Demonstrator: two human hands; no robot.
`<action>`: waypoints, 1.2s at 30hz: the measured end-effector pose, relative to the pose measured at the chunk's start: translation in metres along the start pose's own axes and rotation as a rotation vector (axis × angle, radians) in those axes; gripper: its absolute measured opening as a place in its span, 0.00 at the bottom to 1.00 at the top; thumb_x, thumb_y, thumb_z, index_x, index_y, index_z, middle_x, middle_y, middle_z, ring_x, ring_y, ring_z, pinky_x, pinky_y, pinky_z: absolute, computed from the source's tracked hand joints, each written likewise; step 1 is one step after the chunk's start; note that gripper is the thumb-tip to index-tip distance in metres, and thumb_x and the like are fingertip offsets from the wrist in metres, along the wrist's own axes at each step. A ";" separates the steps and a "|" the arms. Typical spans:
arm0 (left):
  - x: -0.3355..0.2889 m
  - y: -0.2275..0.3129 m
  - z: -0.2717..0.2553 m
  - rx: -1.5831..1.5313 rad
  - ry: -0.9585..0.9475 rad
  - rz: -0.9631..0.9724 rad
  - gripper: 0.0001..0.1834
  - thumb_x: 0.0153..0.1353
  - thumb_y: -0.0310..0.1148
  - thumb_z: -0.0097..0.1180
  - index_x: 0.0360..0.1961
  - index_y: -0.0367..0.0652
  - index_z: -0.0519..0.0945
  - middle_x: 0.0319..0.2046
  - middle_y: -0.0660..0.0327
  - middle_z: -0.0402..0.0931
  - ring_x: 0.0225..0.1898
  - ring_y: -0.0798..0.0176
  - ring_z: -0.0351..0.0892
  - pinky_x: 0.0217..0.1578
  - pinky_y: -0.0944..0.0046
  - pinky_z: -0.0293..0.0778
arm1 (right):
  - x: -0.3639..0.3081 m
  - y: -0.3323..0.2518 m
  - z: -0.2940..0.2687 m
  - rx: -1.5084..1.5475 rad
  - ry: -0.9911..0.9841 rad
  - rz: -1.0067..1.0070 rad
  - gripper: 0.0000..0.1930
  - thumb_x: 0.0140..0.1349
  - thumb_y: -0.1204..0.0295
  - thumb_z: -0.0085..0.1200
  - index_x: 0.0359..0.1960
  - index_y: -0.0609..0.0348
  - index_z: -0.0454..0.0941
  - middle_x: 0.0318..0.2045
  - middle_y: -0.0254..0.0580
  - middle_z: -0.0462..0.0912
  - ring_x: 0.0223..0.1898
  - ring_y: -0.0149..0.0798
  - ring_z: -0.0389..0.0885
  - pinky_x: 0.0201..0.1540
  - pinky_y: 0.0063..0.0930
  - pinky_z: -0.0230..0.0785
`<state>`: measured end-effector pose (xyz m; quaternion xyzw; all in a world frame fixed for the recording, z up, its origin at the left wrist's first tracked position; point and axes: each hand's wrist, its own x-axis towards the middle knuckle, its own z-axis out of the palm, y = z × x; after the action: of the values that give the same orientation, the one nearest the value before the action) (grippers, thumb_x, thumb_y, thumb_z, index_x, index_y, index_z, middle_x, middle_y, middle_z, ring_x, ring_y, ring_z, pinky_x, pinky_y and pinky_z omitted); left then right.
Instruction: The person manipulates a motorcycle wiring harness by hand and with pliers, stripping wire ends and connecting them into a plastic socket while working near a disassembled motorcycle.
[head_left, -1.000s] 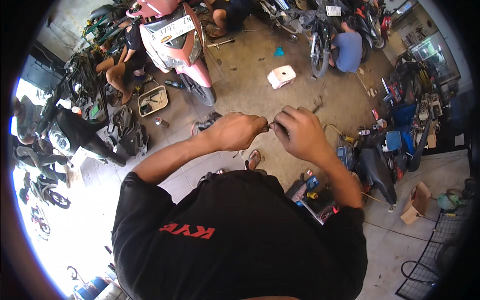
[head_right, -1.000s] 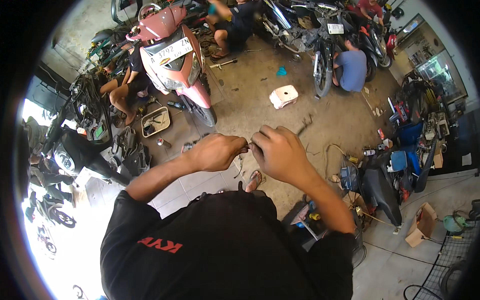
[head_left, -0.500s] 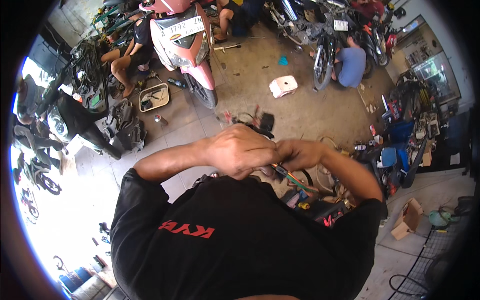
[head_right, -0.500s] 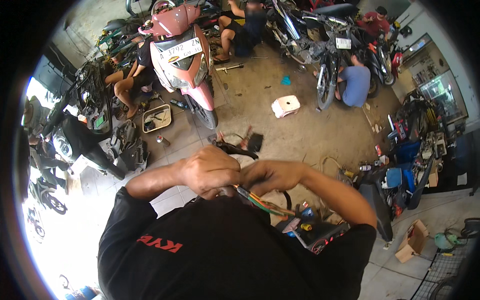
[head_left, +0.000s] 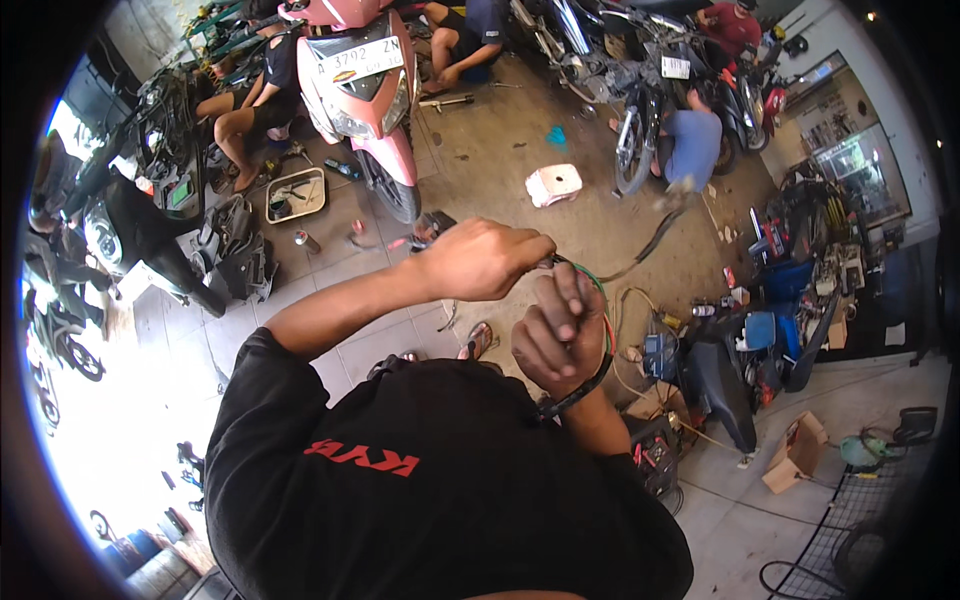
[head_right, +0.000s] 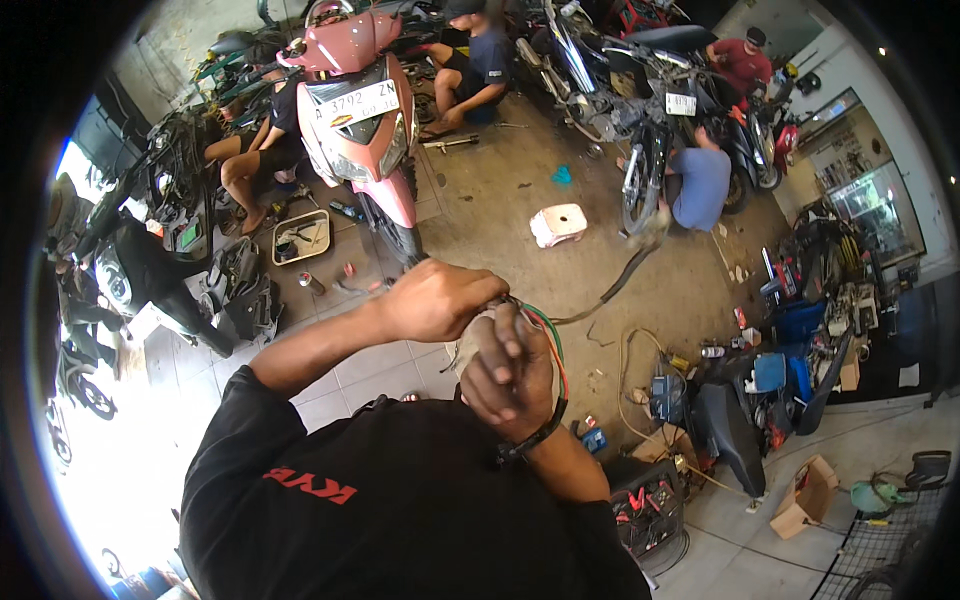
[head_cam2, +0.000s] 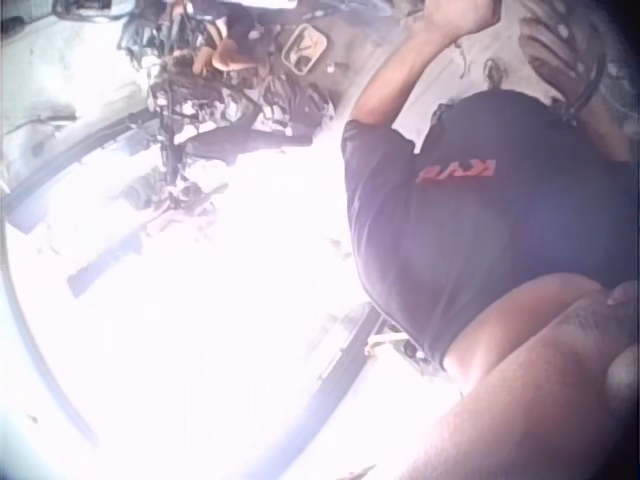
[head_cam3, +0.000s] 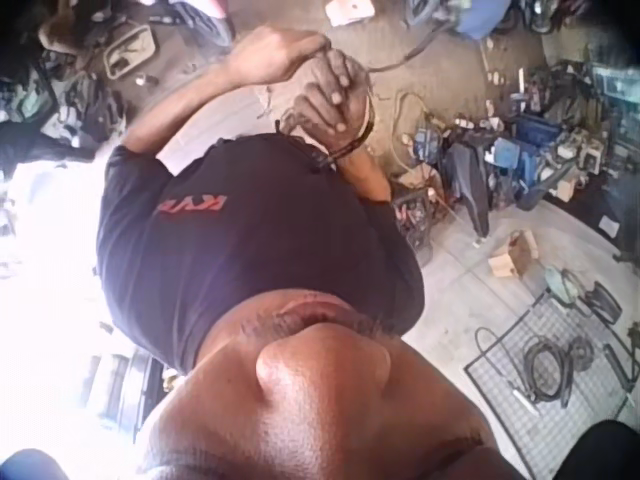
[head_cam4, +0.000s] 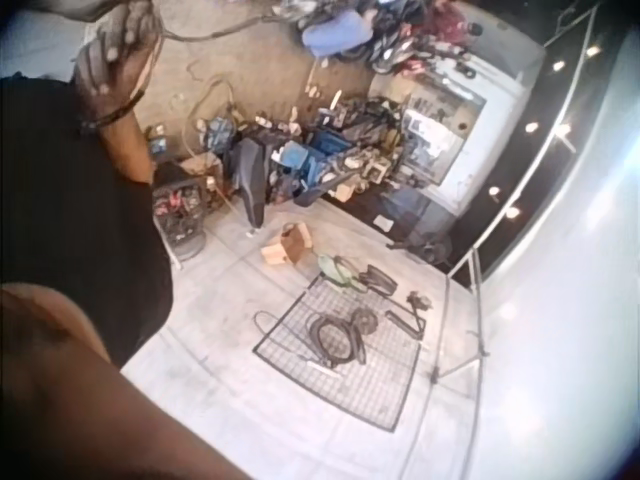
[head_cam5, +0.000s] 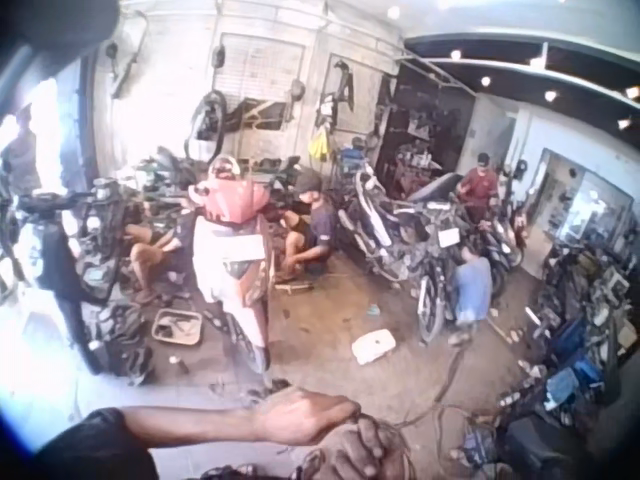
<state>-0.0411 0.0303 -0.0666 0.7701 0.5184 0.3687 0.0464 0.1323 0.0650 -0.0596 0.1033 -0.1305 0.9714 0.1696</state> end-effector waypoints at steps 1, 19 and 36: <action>0.000 -0.001 -0.001 0.002 -0.036 -0.023 0.07 0.60 0.30 0.57 0.39 0.41 0.77 0.28 0.56 0.79 0.29 0.49 0.81 0.26 0.54 0.74 | -0.003 0.000 0.000 -0.084 0.070 0.012 0.18 0.75 0.58 0.36 0.28 0.54 0.61 0.22 0.38 0.69 0.09 0.32 0.68 0.09 0.23 0.62; -0.004 0.022 -0.027 -0.481 -0.319 -0.170 0.17 0.72 0.36 0.45 0.29 0.36 0.72 0.17 0.48 0.68 0.21 0.43 0.71 0.25 0.51 0.64 | -0.064 -0.067 0.077 -2.022 0.522 -0.384 0.16 0.53 0.69 0.67 0.41 0.64 0.81 0.29 0.45 0.83 0.31 0.38 0.82 0.37 0.27 0.72; -0.010 0.022 -0.036 -0.368 -0.086 0.398 0.07 0.64 0.33 0.55 0.34 0.40 0.76 0.24 0.60 0.76 0.23 0.53 0.78 0.21 0.57 0.71 | 0.040 -0.088 0.021 -1.684 -0.390 0.259 0.09 0.57 0.70 0.63 0.30 0.64 0.81 0.25 0.41 0.81 0.29 0.40 0.80 0.34 0.32 0.70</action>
<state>-0.0489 0.0008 -0.0358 0.8505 0.2784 0.4256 0.1342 0.1303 0.1511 -0.0110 0.0921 -0.8422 0.5286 0.0525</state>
